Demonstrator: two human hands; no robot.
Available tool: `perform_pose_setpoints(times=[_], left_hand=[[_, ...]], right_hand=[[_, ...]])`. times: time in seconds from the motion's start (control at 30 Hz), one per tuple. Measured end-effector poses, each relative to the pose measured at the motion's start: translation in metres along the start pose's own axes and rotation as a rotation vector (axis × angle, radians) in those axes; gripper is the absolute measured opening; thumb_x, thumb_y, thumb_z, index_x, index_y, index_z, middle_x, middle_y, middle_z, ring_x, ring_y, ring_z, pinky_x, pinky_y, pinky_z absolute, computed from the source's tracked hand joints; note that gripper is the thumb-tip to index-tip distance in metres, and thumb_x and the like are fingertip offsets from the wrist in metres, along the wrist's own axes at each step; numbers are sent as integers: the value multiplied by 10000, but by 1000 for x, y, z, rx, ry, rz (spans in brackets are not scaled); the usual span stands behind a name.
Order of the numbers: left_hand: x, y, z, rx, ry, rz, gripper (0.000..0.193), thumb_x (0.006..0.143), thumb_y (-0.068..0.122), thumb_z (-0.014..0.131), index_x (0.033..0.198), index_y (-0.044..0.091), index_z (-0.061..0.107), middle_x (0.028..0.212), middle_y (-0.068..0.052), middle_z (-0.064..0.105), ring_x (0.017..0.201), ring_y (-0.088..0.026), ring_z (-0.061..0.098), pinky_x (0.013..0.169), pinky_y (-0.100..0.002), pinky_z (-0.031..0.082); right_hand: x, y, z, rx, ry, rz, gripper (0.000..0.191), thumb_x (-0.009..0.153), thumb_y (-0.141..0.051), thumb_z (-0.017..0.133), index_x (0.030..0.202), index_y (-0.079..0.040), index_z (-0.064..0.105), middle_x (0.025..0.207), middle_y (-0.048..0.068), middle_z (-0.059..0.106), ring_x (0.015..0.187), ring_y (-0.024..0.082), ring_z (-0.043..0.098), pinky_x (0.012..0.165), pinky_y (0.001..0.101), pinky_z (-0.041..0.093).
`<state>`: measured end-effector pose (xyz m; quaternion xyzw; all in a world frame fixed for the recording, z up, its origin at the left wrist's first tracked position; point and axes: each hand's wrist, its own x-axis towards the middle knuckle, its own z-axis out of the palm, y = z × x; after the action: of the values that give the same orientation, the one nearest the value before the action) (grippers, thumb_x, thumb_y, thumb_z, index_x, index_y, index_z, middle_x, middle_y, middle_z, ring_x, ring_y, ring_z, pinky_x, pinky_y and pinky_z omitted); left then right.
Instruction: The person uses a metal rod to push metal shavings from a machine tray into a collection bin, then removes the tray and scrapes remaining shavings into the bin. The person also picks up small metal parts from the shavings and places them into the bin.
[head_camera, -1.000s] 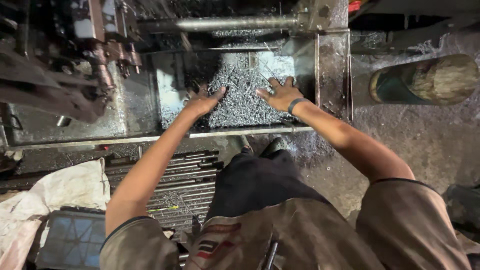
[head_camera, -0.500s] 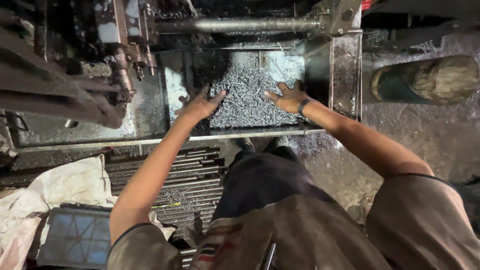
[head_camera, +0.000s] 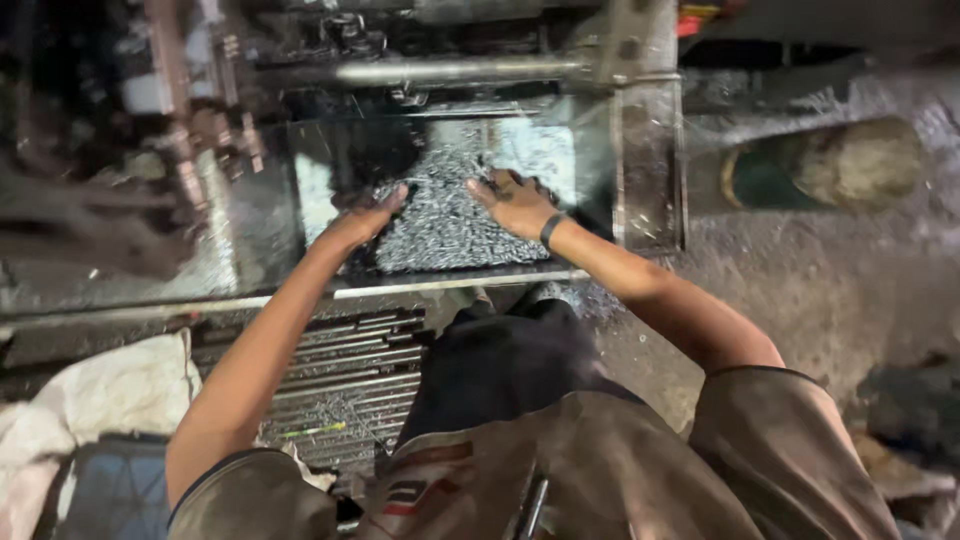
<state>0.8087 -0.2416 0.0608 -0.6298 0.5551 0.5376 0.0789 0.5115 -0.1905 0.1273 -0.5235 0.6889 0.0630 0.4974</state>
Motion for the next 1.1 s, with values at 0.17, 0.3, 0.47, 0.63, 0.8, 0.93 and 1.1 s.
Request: perform_pose_setpoints(times=[0.17,0.3,0.47,0.63,0.8,0.93,1.1], left_hand=[[10,10,17,180,85,2,1299,748,954,407,1621,8,228,1576,-333,373,1508,-476,303,1245,-503,226],[19,3,20,-63,49,211,1210,765,840,531,1576,-23,287,1572,-247,424,1485,-363,376,1206,-406,280],[40,-15,17,-87,34,124,1172,813,820,533,1587,-23,278,1618,-221,370,1522,-336,311,1223,-405,244],[42,-24,2,-105,15,4,1145,827,811,550,1613,42,233,1647,-208,264,1532,-338,229,1201,-460,222],[18,-27,-22,-272,-23,151,923,810,652,643,1503,59,503,1517,-160,556,1398,-308,481,1138,-452,360],[6,-37,-42,-296,-3,99,844,822,557,682,1490,70,513,1467,-132,580,1323,-299,518,1076,-453,402],[6,-54,-49,-474,-2,17,783,873,523,646,1504,84,499,1452,-122,571,1293,-308,520,1038,-460,417]], right_hand=[[5,38,-6,-203,-38,-11,899,823,-826,98,1616,-433,257,1725,129,14,1531,550,-38,1254,626,34],[10,26,17,326,61,73,990,886,-879,219,1639,-238,170,1722,150,-31,1525,512,-194,1218,644,-35],[12,-5,35,470,163,175,1033,791,-880,329,1632,-294,205,1708,120,145,1530,528,-45,1241,640,18],[16,-29,45,582,172,282,1002,830,-853,430,1648,-310,233,1690,280,-68,1509,567,-160,1213,666,-11],[33,-52,74,639,237,137,1082,751,-894,488,1601,-253,297,1678,227,180,1544,494,62,1247,603,78],[36,-75,93,733,226,194,1068,729,-856,520,1630,-329,295,1690,241,87,1554,489,29,1244,603,91],[37,-95,93,1049,98,138,1174,730,-815,626,1644,-229,179,1706,169,127,1568,391,120,1251,570,176]])
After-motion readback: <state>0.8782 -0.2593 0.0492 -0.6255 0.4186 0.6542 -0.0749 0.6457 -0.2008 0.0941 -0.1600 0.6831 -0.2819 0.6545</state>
